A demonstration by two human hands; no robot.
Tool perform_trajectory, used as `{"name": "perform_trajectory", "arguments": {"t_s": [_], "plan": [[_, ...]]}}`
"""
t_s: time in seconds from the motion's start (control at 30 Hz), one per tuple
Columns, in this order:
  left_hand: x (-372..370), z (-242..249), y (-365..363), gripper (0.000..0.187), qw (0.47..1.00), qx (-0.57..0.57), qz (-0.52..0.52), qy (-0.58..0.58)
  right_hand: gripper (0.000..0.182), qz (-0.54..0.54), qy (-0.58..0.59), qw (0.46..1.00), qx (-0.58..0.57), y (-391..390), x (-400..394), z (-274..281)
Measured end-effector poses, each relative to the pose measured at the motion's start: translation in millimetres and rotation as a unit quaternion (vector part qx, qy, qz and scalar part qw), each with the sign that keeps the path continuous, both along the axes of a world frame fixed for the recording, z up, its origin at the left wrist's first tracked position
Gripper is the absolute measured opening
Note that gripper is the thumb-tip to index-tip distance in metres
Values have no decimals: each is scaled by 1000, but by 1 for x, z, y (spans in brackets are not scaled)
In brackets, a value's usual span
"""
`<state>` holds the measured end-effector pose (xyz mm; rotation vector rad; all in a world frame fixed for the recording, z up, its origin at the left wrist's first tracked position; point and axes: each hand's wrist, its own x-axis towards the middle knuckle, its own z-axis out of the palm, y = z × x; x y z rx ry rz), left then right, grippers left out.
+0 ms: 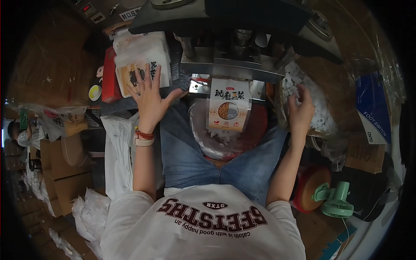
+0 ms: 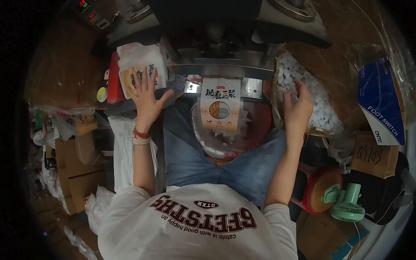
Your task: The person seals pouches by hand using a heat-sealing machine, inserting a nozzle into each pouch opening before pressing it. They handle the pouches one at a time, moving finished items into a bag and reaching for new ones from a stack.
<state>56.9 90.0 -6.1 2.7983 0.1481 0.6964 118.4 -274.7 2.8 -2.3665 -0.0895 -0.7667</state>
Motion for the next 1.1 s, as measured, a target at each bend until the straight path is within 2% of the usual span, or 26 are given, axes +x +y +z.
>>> {"name": "perform_trajectory", "arguments": {"t_s": [0.03, 0.07, 0.1, 0.13, 0.17, 0.2, 0.27, 0.3, 0.37, 0.4, 0.43, 0.5, 0.57, 0.63, 0.7, 0.73, 0.77, 0.8, 0.9, 0.97, 1.03, 1.1], "plan": [[-11, -8, 13, 72, 986, 150, 50, 57, 25, 5, -1, 1000, 0, 5, -4, 3], [-22, -20, 23, 72, 992, 111, -5, 61, 27, 45, -10, 986, 160, 14, -13, 8], [-33, -24, 28, 68, 993, 95, -41, 59, 30, 80, -18, 944, 319, 23, -21, 14], [-42, -25, 31, 64, 992, 78, -81, 60, 30, 78, -18, 943, 323, 33, -31, 20], [-47, -27, 32, 52, 993, 61, -99, 8, 31, 150, -1, 930, 336, 43, -44, 27], [-52, -25, 29, 52, 993, 60, -99, 12, 32, 224, 15, 911, 346, 52, -54, 36], [-58, -12, 15, 44, 986, -147, -77, 20, 29, 296, -24, 935, 194, 69, -71, 58], [-59, -8, 6, 44, 986, -148, -77, 19, 25, 318, -69, 935, 140, 82, -77, 66], [-60, -2, -12, 42, 964, -228, -125, -63, 25, 330, -68, 936, 99, 103, -85, 59], [-61, 4, -20, 44, 966, -176, -164, -92, 29, 354, -75, 930, 65, 112, -84, 58], [-64, 11, -28, 44, 965, -178, -167, -92, 29, 351, -75, 931, 63, 117, -83, 53], [-70, 29, -43, 46, 961, -140, -215, -101, 33, 400, -53, 914, -42, 123, -82, 45], [-73, 43, -47, 47, 961, -113, -224, -114, 35, 428, -63, 902, -14, 117, -85, 58], [-75, 51, -49, 45, 922, -217, -306, -89, 37, 453, -70, 889, 16, 108, -85, 68], [-72, 40, -53, 43, 909, -248, -327, -73, 40, 482, -65, 872, 63, 99, -82, 72], [-68, 36, -60, 42, 908, -261, -324, -57, 40, 480, -65, 873, 62, 94, -82, 71], [-64, 33, -65, 41, 906, -274, -320, -43, 42, 444, -56, 894, 3, 89, -81, 71], [-63, 31, -68, 41, 905, -274, -322, -44, 45, 405, -48, 911, -57, 84, -80, 71], [-60, 28, -75, 41, 922, -239, -299, -60, 45, 370, -59, 923, -89, 72, -85, 73], [-61, 33, -78, 41, 932, -192, -300, -67, 45, 397, -39, 913, -85, 74, -84, 76], [-60, 42, -78, 41, 926, -193, -318, -65, 45, 424, -24, 902, -80, 74, -82, 78], [-61, 45, -79, 42, 920, -193, -334, -66, 46, 471, -10, 881, 40, 72, -79, 78]]}}
